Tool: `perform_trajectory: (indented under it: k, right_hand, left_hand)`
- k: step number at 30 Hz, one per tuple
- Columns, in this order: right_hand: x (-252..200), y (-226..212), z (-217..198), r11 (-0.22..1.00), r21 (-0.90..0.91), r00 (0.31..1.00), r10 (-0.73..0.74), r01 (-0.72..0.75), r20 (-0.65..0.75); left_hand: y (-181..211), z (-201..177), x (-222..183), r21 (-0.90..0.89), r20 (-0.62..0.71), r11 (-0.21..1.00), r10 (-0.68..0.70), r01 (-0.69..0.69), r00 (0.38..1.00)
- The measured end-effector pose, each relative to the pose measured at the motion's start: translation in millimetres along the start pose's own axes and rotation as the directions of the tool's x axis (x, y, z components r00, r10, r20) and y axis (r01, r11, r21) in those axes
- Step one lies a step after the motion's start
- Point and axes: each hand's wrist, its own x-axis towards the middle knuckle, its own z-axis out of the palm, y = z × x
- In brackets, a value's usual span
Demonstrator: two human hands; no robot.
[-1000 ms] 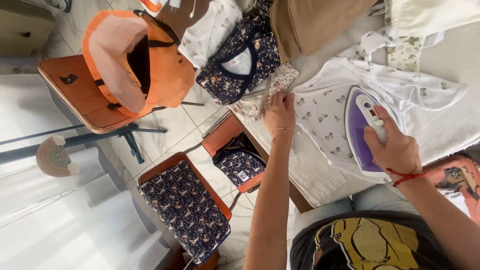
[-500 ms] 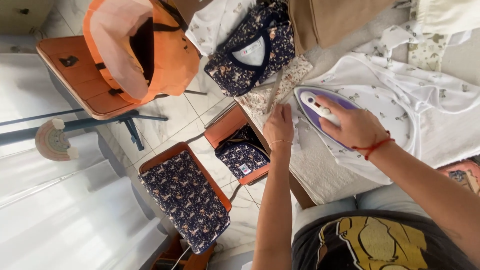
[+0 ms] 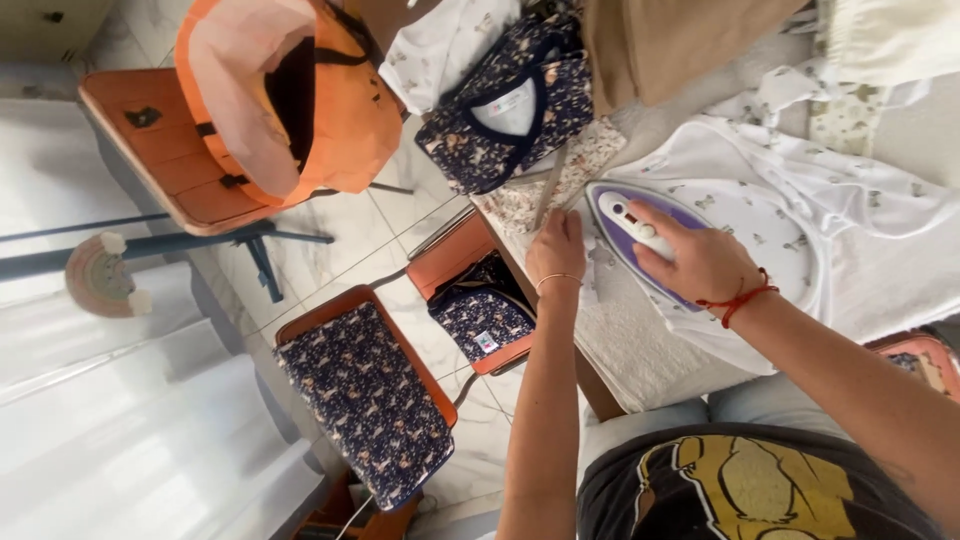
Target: The person is ironing a baby onesie on a table and then folding it.
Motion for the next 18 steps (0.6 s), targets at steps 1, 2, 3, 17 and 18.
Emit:
perform_trajectory:
  k: [1, 2, 3, 17, 18]
  right_hand:
    - [-4.3, 0.8, -6.6, 0.997, 0.064, 0.994, 0.044, -0.051, 0.102]
    - [-7.0, 0.0, -11.8, 0.987, 0.126, 0.975, 0.069, -0.097, 0.21]
    - [-17.3, 4.5, -18.1, 0.988, 0.121, 0.976, 0.067, -0.094, 0.208]
    - [-1.8, 16.5, -5.4, 0.996, 0.044, 0.976, 0.072, -0.083, 0.207]
    - [-7.5, 14.9, -19.3, 0.997, 0.042, 0.975, 0.057, -0.068, 0.215]
  left_hand:
    - [0.5, 0.4, 0.3, 0.005, -0.004, 1.0, 0.002, -0.002, 1.0]
    - [-1.8, -0.7, 0.8, 0.006, -0.016, 1.0, -0.007, 0.007, 1.0]
    - [1.9, -0.3, 1.7, 0.001, -0.017, 1.0, -0.006, 0.006, 1.0]
    - [-17.3, 26.2, -0.6, 0.046, -0.109, 0.998, 0.052, -0.047, 0.993]
    - [-22.2, 29.5, -1.7, 0.039, -0.117, 0.999, 0.036, -0.032, 0.993]
